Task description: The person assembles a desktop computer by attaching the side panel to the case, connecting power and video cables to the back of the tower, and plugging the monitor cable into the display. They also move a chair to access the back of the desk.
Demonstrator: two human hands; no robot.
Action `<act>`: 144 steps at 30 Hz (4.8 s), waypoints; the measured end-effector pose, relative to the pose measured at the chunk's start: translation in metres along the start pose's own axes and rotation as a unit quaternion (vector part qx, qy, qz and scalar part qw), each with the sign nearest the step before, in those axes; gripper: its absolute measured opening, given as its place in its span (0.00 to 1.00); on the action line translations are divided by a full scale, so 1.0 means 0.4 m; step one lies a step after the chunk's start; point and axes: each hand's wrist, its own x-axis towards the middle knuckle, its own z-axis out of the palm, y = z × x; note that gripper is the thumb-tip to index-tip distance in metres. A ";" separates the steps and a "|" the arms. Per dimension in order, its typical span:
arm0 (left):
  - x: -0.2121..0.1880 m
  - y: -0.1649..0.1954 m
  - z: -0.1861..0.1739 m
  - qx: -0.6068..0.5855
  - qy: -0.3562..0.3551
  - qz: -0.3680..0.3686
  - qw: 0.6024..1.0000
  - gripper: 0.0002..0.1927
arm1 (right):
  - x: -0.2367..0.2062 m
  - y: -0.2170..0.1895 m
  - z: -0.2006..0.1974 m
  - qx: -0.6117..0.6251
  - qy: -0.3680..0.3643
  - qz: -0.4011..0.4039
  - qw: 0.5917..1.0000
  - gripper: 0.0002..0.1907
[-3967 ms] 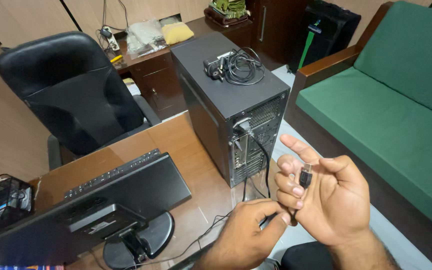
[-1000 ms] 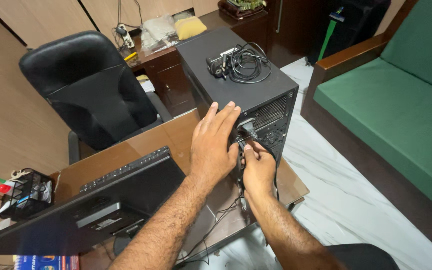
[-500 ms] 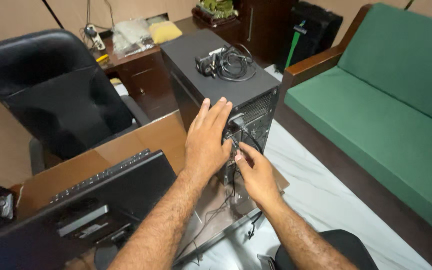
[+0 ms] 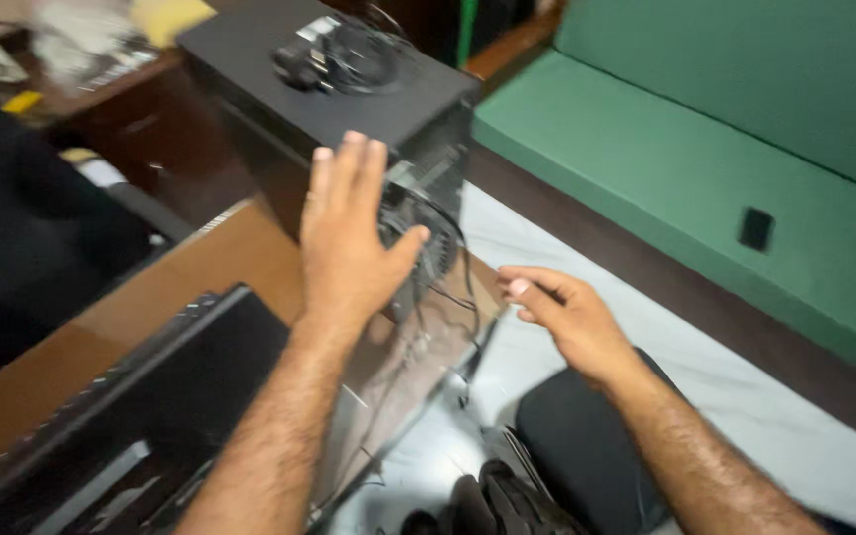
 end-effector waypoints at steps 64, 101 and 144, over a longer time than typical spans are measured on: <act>-0.929 0.529 1.241 -0.345 -0.572 -0.418 0.616 0.40 | -0.442 1.441 -0.537 -0.201 0.168 0.424 0.867 0.18; -0.520 0.538 0.526 -0.649 -0.231 -0.557 0.463 0.18 | -0.365 0.410 -0.291 0.053 -0.118 0.190 0.973 0.21; -0.464 0.250 -0.089 -0.570 0.066 -0.509 0.642 0.12 | -0.210 -0.069 0.184 0.216 -0.170 0.144 0.951 0.15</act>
